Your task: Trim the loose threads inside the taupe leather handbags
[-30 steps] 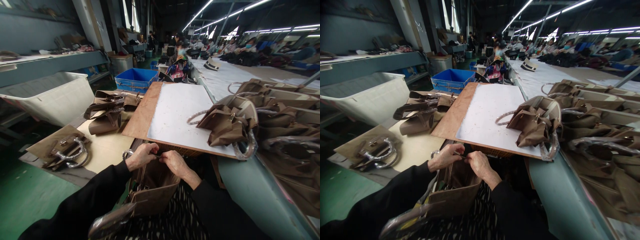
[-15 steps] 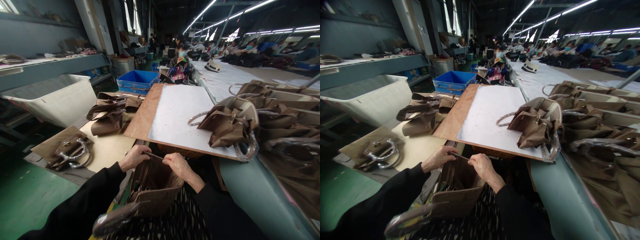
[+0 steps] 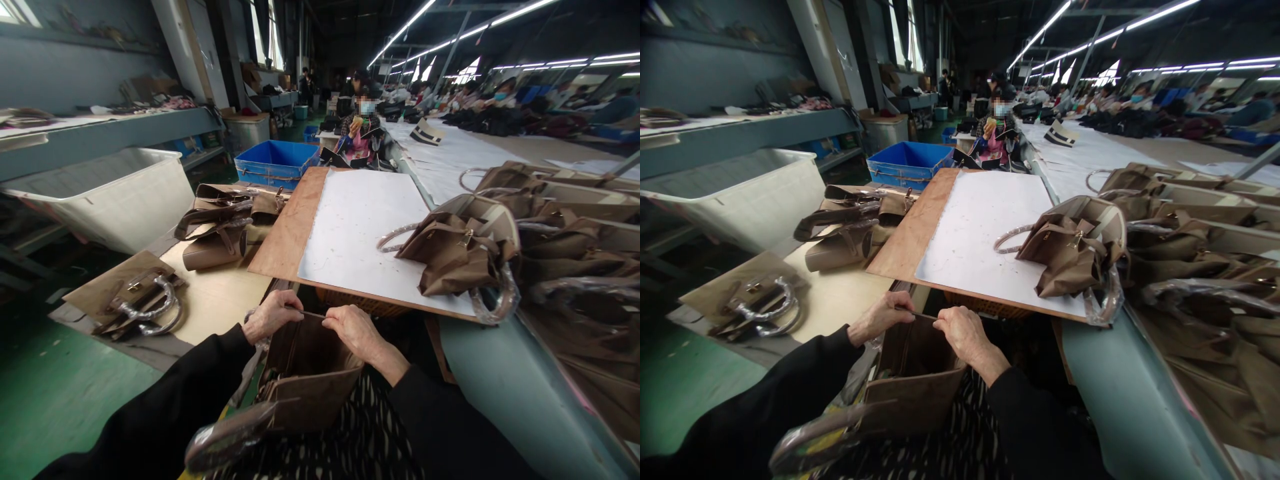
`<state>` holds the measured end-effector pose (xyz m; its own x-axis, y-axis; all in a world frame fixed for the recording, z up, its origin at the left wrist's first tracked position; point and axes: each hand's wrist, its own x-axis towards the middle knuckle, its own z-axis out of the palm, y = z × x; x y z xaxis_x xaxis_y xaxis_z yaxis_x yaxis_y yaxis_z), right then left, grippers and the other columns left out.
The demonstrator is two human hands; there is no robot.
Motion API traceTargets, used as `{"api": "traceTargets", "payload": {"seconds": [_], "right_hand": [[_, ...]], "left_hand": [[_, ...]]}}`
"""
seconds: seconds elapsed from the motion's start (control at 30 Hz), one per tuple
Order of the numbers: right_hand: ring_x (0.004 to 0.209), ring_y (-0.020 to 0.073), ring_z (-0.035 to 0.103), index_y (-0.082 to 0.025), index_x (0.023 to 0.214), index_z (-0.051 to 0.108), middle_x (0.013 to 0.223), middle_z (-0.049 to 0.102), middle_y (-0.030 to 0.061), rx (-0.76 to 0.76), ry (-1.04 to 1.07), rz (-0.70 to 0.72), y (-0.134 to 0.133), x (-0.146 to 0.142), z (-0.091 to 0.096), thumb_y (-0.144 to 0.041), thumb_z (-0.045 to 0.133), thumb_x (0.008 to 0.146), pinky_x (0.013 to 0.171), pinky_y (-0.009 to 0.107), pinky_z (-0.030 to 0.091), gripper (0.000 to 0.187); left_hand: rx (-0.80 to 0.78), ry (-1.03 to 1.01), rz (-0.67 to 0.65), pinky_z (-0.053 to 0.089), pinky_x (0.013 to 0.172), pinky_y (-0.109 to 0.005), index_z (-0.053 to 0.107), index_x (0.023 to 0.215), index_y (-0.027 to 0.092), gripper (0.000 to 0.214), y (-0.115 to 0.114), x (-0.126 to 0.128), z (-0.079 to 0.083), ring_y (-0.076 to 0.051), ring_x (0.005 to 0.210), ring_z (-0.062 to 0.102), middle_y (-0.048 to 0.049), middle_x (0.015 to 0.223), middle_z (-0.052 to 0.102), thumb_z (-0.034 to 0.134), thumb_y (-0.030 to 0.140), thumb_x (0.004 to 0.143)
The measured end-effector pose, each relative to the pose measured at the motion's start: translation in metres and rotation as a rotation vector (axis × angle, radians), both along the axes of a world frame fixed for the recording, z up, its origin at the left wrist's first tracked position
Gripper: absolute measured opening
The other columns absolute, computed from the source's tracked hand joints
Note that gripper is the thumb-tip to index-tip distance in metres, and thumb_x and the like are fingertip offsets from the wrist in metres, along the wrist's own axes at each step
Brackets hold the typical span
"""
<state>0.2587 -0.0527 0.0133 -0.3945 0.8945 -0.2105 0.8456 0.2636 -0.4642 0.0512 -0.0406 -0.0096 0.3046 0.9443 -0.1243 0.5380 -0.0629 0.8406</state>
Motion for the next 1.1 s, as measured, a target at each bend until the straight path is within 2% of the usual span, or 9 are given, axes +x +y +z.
{"api": "traceTargets", "payload": {"seconds": [0.13, 0.37, 0.47, 0.6, 0.87, 1.1], "right_hand": [[0.067, 0.0141, 0.056, -0.022, 0.069, 0.066, 0.065, 0.064, 0.0016, 0.003, -0.056, 0.072, 0.007, -0.009, 0.005, -0.036, 0.049, 0.079, 0.058, 0.023, 0.029, 0.023], [0.056, 0.0099, 0.047, -0.019, 0.065, 0.066, 0.055, 0.055, -0.0011, -0.087, 0.06, 0.14, 0.018, -0.024, 0.002, -0.033, 0.052, 0.076, 0.054, 0.021, 0.028, 0.022], [0.055, 0.0093, 0.044, -0.019, 0.063, 0.065, 0.054, 0.053, -0.0017, -0.113, 0.126, 0.117, 0.017, -0.028, 0.001, -0.031, 0.051, 0.075, 0.052, 0.02, 0.027, 0.022], [0.057, 0.0098, 0.047, -0.019, 0.065, 0.065, 0.056, 0.055, -0.0014, -0.073, 0.173, 0.042, 0.01, -0.029, -0.003, -0.032, 0.049, 0.078, 0.054, 0.02, 0.027, 0.024], [0.061, 0.0111, 0.054, -0.022, 0.067, 0.066, 0.061, 0.063, -0.0006, -0.013, 0.123, -0.006, -0.001, -0.029, -0.003, -0.032, 0.05, 0.079, 0.057, 0.021, 0.029, 0.023], [0.066, 0.012, 0.058, -0.023, 0.073, 0.068, 0.066, 0.066, 0.0007, 0.001, 0.065, -0.032, -0.008, -0.028, -0.002, -0.036, 0.046, 0.083, 0.061, 0.02, 0.032, 0.027]], "left_hand": [[0.001, -0.014, 0.007, 0.036, 0.056, -0.022, 0.062, 0.068, 0.013, 0.011, -0.001, 0.001, -0.001, -0.011, 0.061, 0.049, 0.0027, 0.062, 0.053, 0.059, 0.023, 0.063], [-0.032, -0.064, -0.025, 0.037, 0.058, -0.021, 0.063, 0.072, 0.013, 0.013, -0.003, 0.005, -0.004, -0.011, 0.064, 0.05, 0.0022, 0.065, 0.056, 0.06, 0.02, 0.061], [-0.038, -0.071, -0.026, 0.038, 0.058, -0.021, 0.063, 0.072, 0.013, 0.013, -0.002, 0.005, -0.006, -0.011, 0.065, 0.051, 0.0019, 0.067, 0.057, 0.06, 0.02, 0.061], [-0.047, -0.085, -0.026, 0.039, 0.06, -0.021, 0.065, 0.075, 0.013, 0.016, -0.003, 0.003, -0.006, -0.012, 0.066, 0.052, 0.0014, 0.069, 0.059, 0.061, 0.021, 0.062], [-0.032, 0.006, 0.021, 0.037, 0.055, -0.02, 0.065, 0.076, 0.014, 0.018, -0.011, -0.003, 0.0, -0.011, 0.063, 0.051, 0.0022, 0.066, 0.058, 0.059, 0.029, 0.067], [0.032, 0.051, -0.045, 0.037, 0.057, -0.021, 0.065, 0.074, 0.015, 0.015, -0.01, 0.0, 0.002, -0.011, 0.064, 0.051, 0.0018, 0.068, 0.058, 0.054, 0.024, 0.07]]}}
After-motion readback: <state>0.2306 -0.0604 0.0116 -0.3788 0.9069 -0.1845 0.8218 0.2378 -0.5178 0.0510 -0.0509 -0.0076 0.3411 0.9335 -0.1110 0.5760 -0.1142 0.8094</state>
